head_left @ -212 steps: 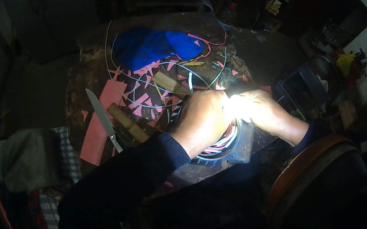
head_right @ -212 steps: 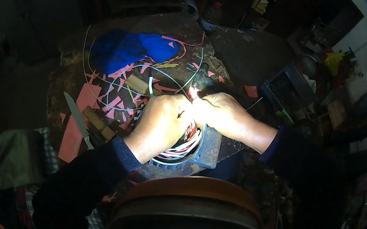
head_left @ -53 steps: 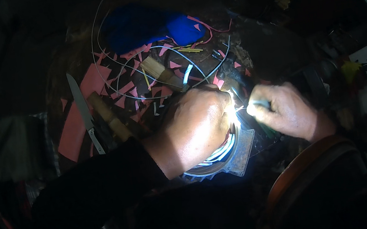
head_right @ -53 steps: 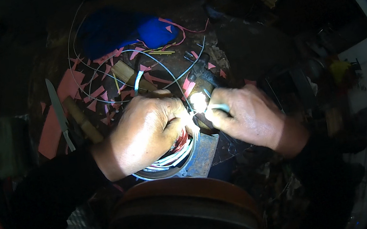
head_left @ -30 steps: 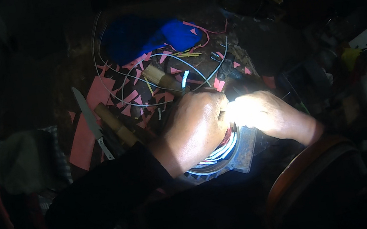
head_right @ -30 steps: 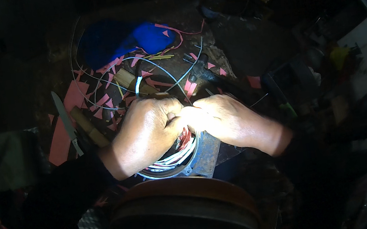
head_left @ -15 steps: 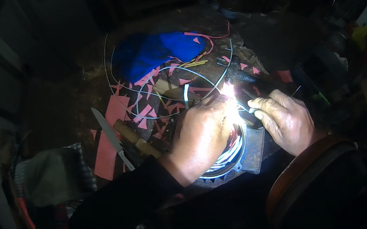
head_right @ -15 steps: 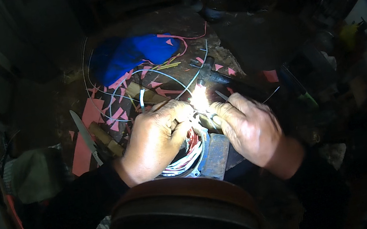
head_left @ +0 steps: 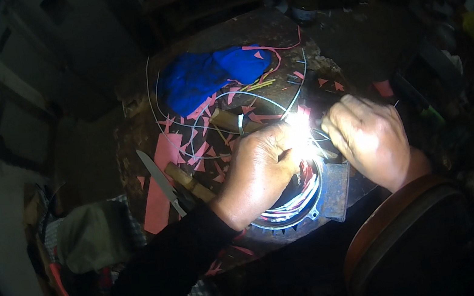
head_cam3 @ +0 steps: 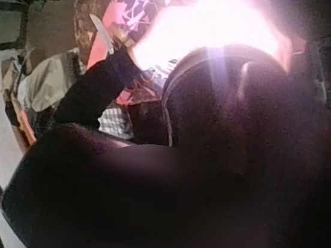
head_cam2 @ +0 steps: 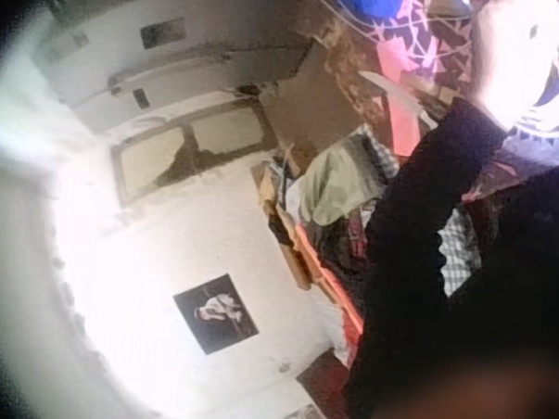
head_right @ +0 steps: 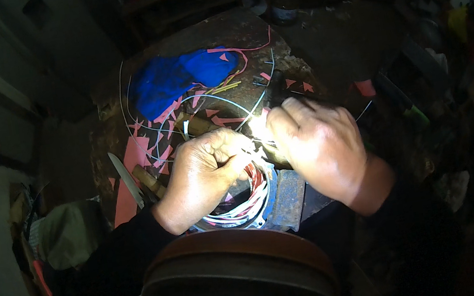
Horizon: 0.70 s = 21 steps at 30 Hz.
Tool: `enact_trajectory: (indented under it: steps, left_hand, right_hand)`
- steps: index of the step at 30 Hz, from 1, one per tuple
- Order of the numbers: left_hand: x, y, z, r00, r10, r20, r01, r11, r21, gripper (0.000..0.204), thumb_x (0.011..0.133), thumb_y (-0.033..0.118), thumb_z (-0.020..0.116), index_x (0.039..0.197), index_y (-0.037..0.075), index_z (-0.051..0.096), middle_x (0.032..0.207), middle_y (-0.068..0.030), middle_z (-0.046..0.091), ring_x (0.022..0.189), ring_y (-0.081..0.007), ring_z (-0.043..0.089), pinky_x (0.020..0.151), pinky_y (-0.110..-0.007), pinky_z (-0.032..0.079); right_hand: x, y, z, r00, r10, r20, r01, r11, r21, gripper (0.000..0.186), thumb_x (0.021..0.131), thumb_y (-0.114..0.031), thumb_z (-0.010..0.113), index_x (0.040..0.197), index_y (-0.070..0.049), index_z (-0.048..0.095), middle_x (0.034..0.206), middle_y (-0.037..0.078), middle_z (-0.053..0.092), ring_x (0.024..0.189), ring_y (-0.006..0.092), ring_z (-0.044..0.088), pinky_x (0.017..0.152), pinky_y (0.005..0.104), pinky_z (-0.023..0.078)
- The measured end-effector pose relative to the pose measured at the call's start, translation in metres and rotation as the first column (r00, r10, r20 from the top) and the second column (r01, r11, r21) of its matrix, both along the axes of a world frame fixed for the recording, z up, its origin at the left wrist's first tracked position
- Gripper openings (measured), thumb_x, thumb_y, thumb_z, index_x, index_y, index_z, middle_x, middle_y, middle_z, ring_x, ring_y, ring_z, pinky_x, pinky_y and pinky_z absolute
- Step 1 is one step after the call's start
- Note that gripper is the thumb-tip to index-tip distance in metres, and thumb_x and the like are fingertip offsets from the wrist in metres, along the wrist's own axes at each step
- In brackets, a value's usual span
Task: The person works on a cylindrical motor stator, using a knife to scrape and clean the windings, then uses a screwdriver to adjust or probe the internal components. The person repeatedly manipulates the wires and tools while the stator remains on the table.
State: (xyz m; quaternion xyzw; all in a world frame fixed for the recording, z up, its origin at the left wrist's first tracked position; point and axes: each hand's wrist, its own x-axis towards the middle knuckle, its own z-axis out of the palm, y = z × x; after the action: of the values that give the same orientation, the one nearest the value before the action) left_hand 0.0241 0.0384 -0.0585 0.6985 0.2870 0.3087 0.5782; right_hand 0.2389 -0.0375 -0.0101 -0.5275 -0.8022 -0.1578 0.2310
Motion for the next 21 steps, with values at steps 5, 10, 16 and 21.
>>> enact_trajectory:
  steps: [5,10,16,21]
  left_hand:
    - [0.0,0.002,-0.001,0.999,-0.019,-0.04,0.021,0.999,0.03,0.018,0.105,-0.008,0.072,0.122,-0.003,0.076,0.098,-0.0049,0.082,0.085,-0.009,0.078,0.077,-0.025,0.064]
    - [-0.001,0.003,0.0,0.997,-0.032,-0.067,0.035,0.998,0.055,0.019,0.106,-0.007,0.072,0.124,-0.003,0.075,0.099,-0.0052,0.082,0.084,-0.0087,0.079,0.077,-0.025,0.064]
    - [-0.002,0.002,0.002,0.997,-0.06,-0.05,0.061,0.998,0.011,0.02,0.107,-0.005,0.072,0.127,-0.003,0.073,0.1,-0.0057,0.083,0.083,-0.0086,0.078,0.075,-0.023,0.063]
    - [-0.001,0.002,0.003,0.993,-0.038,-0.114,0.041,0.999,0.029,0.02,0.107,-0.004,0.072,0.127,-0.003,0.073,0.098,-0.0051,0.082,0.083,-0.0087,0.079,0.074,-0.023,0.062]
  right_hand:
    - [-0.002,0.001,-0.001,0.988,0.116,-0.105,-0.124,0.99,-0.071,0.017,0.09,-0.016,0.076,0.103,-0.005,0.072,0.09,0.01,0.07,0.081,0.0267,0.076,0.064,0.0393,0.061]
    - [0.0,0.002,0.003,0.998,-0.064,-0.03,0.062,0.997,-0.039,0.014,0.095,-0.019,0.075,0.104,-0.008,0.071,0.089,0.011,0.071,0.078,0.0271,0.077,0.061,0.0412,0.059]
    - [-0.003,0.007,0.001,0.993,0.047,-0.104,-0.055,0.995,-0.077,0.014,0.094,-0.018,0.074,0.102,-0.007,0.07,0.088,0.011,0.071,0.075,0.0286,0.076,0.062,0.0422,0.06]
    - [-0.001,0.008,-0.003,0.922,0.28,-0.268,-0.302,0.952,-0.044,0.013,0.093,-0.016,0.073,0.102,-0.006,0.071,0.088,0.012,0.072,0.079,0.0283,0.077,0.065,0.0397,0.061]
